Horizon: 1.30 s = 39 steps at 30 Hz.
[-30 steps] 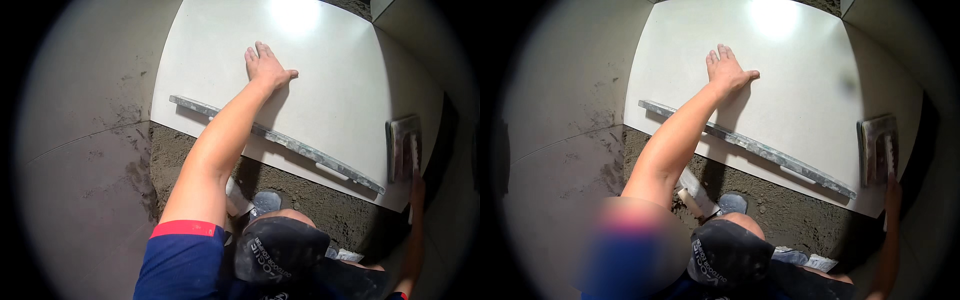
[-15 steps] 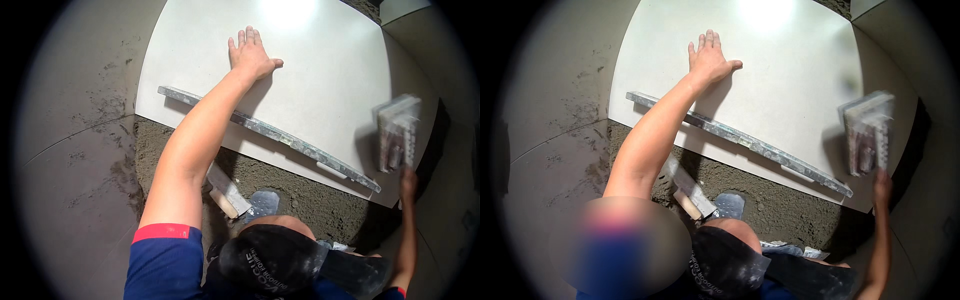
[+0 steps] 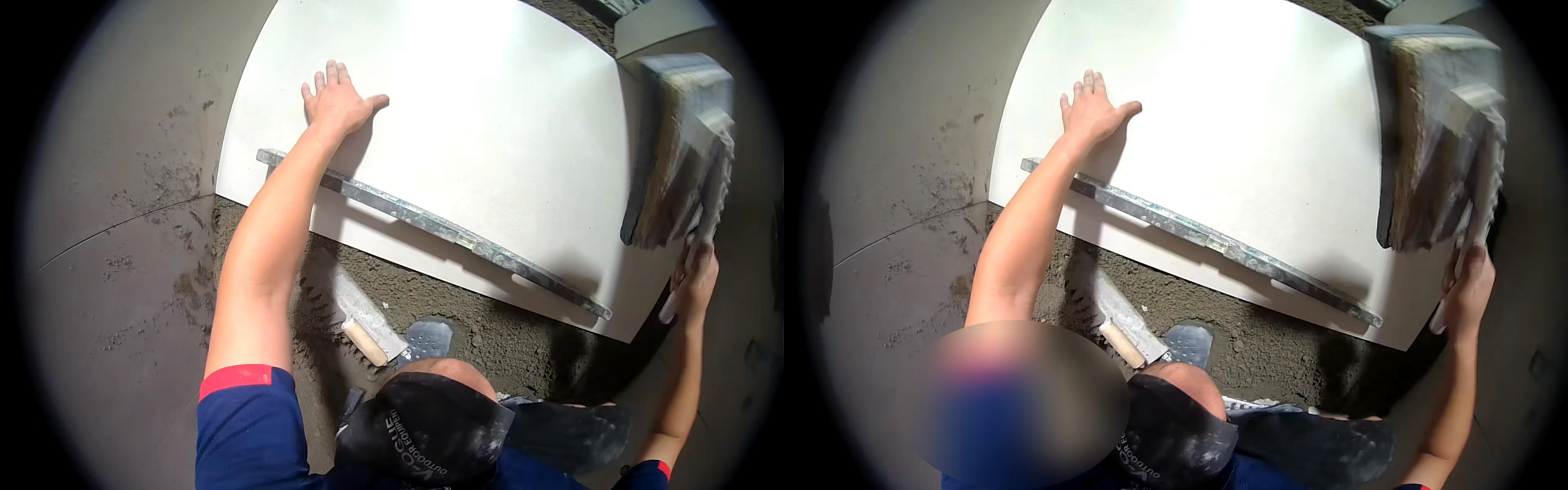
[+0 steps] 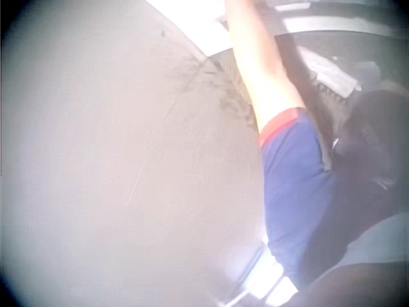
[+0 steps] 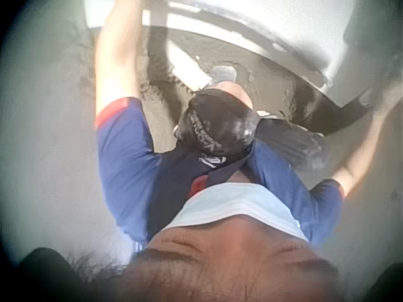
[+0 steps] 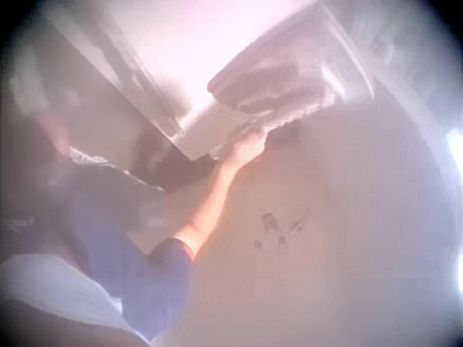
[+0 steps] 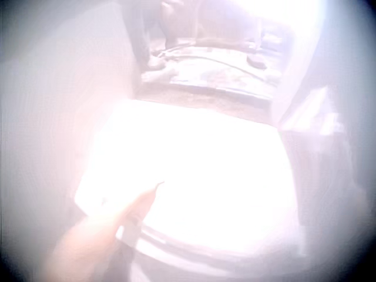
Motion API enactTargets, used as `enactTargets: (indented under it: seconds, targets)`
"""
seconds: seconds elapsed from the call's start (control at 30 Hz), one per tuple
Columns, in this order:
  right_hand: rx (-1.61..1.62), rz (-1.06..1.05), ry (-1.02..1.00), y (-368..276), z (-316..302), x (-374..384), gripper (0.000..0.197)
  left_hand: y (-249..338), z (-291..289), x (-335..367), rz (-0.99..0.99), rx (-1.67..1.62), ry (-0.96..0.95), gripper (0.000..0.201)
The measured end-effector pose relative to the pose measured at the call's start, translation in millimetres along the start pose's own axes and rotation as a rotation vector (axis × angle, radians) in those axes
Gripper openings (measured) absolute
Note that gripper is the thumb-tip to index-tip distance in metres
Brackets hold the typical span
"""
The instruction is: The person prepares the floor surface by spreading cement with a trowel. They then receive a large white tile from a coworker and place it onto the prepared area. The person uses a rubber mallet to tap the tile into position and a spirit level to check for alignment and flatness.
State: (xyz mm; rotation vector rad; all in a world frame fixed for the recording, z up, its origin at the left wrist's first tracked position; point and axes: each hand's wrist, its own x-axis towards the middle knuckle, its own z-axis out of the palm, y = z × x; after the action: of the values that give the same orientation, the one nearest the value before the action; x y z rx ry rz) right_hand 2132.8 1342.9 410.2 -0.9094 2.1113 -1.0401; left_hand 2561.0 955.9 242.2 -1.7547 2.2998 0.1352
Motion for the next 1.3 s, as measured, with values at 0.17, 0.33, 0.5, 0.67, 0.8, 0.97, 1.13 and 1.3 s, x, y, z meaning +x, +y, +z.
enactTargets:
  seconds: [0.17,0.33,0.5,0.67,0.8,0.97,1.13,1.3]
  targets:
    - [-0.663,-0.109,-0.074,87.6,85.4,38.1,0.066,19.0,-7.9,7.5,0.029,-0.027,-0.018,0.108]
    - [-0.252,0.234,-0.351,-49.9,143.3,142.2,0.061,-3.5,-19.0,32.2,-0.015,-0.008,0.114,0.108]
    - [0.011,0.081,-0.315,-160.5,170.0,128.9,0.05,-7.4,-6.8,-0.7,-0.064,-0.029,-0.058,0.116]
    - [-0.126,-0.311,-0.122,-144.2,226.5,129.7,0.051,-11.4,-8.7,-12.5,-0.057,-0.136,-0.072,0.113]
    - [-0.403,0.145,-0.363,-122.2,305.9,186.8,0.063,0.6,-11.4,-6.6,-0.028,-0.142,-0.07,0.114]
    - [0.011,0.093,-0.456,-206.9,310.5,188.5,0.053,-17.5,-15.8,-11.1,-0.054,-0.071,-0.109,0.111]
    - [-0.37,-0.212,-0.222,-139.7,325.2,172.7,0.068,-2.9,-18.5,-10.0,-0.051,-0.106,-0.093,0.11]
    - [-0.372,0.167,-0.498,-133.2,309.6,190.2,0.074,4.3,-22.6,-6.9,-0.044,-0.105,-0.119,0.116]
